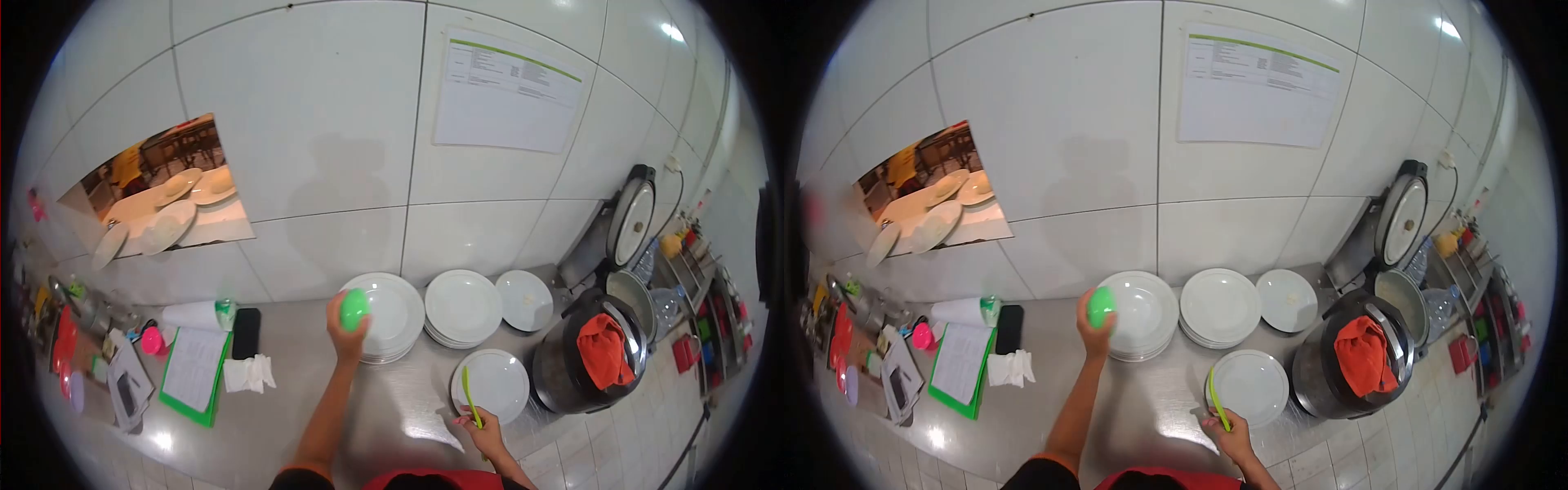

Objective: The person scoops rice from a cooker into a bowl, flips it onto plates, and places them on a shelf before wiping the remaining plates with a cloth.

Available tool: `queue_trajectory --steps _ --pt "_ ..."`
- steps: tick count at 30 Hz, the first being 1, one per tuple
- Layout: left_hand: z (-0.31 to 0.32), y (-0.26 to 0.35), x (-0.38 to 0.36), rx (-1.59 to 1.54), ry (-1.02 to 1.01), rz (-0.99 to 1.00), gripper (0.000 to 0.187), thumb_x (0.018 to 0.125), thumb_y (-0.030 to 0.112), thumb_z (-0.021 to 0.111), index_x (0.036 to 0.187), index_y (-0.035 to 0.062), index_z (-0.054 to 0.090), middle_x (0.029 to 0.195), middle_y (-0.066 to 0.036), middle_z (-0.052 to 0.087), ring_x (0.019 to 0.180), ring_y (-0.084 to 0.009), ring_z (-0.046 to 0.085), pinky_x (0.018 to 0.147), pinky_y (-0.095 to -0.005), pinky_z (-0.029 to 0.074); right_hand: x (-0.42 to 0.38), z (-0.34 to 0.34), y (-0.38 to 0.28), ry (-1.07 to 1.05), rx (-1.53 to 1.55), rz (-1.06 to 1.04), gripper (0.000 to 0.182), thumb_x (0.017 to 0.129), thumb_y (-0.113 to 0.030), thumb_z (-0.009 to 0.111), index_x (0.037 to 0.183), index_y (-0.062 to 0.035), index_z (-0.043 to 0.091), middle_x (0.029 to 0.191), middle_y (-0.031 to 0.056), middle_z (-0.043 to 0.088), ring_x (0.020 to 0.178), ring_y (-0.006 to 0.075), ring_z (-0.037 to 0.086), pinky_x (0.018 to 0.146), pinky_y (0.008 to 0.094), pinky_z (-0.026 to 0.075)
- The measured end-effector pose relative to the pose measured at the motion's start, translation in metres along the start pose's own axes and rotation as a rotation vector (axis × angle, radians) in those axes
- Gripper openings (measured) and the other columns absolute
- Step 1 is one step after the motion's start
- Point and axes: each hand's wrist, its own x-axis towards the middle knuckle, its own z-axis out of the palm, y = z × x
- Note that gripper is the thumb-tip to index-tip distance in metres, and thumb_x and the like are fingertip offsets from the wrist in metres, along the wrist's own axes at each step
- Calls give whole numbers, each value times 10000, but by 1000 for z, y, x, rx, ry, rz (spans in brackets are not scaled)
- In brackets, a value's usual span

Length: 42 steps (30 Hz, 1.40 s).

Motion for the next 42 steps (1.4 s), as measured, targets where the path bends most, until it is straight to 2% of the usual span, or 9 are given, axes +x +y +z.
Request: queue_trajectory --steps 3,9,11,13,15,17,26,36,42 --pt "26 -27 20 512 -420 445 510 596 177 729 1058 42 560 1067 -161 526 992 -308 516 858 -397 429 -11 -2 13 109 -4 22 246 813 22 542 1056 59 553 840 94 647 808 134 609 761 237 447" --pt "-63 -44 19 -207 346 8 516 841 385 521 1217 42 441 1158 -117 510 1040 -293 497 917 -397 384 -18 -30 29 283 -105 19 259 791 8 555 1046 49 562 795 96 652 794 123 608 748 232 449" --pt "-130 -62 -15 -971 415 -316 548 852 499 431 1207 83 466 1188 -98 502 1073 -275 484 937 -419 372 -15 -34 22 366 -99 115 227 791 3 551 1014 37 575 790 77 652 744 102 582 729 234 440" --pt "-162 -33 -45 -1205 276 -583 528 831 536 463 1198 158 491 1208 -52 503 1133 -287 445 965 -488 334 -8 -39 31 338 -97 110 214 780 -2 563 990 27 587 786 70 651 742 101 582 710 243 448" --pt "-171 -15 -75 -1249 552 -750 561 803 585 463 1172 164 509 1189 -48 516 1123 -287 453 951 -466 352 0 -41 35 174 -206 43 303 778 -46 588 1070 33 565 842 109 658 801 149 608 760 267 450" --pt "-198 -33 -127 -1237 133 -843 620 772 629 464 1181 166 503 1190 -48 516 1108 -291 464 941 -458 372 8 -37 37 172 -336 27 333 772 -84 613 1084 20 563 861 114 656 816 163 608 768 278 452" --pt "-157 -38 -183 -720 -82 -1219 538 784 390 518 1175 23 475 1125 -115 547 1064 -265 515 899 -446 414 25 -26 32 -67 -582 47 497 708 -247 697 1149 -73 548 947 187 627 883 300 614 774 342 469" --pt "-147 -46 -142 -654 2 -1064 478 834 349 480 1182 20 469 1131 -92 547 1057 -229 519 914 -382 407 22 19 51 -352 -648 89 523 727 -272 689 1175 -83 496 1017 144 606 934 291 592 798 347 462" --pt "-121 -14 -48 -406 99 -453 676 806 398 550 1318 37 294 1266 -113 410 1132 -257 450 935 -385 380 22 33 51 -403 -584 -3 421 704 -178 673 1087 -65 538 1062 149 565 1003 317 518 839 381 438"
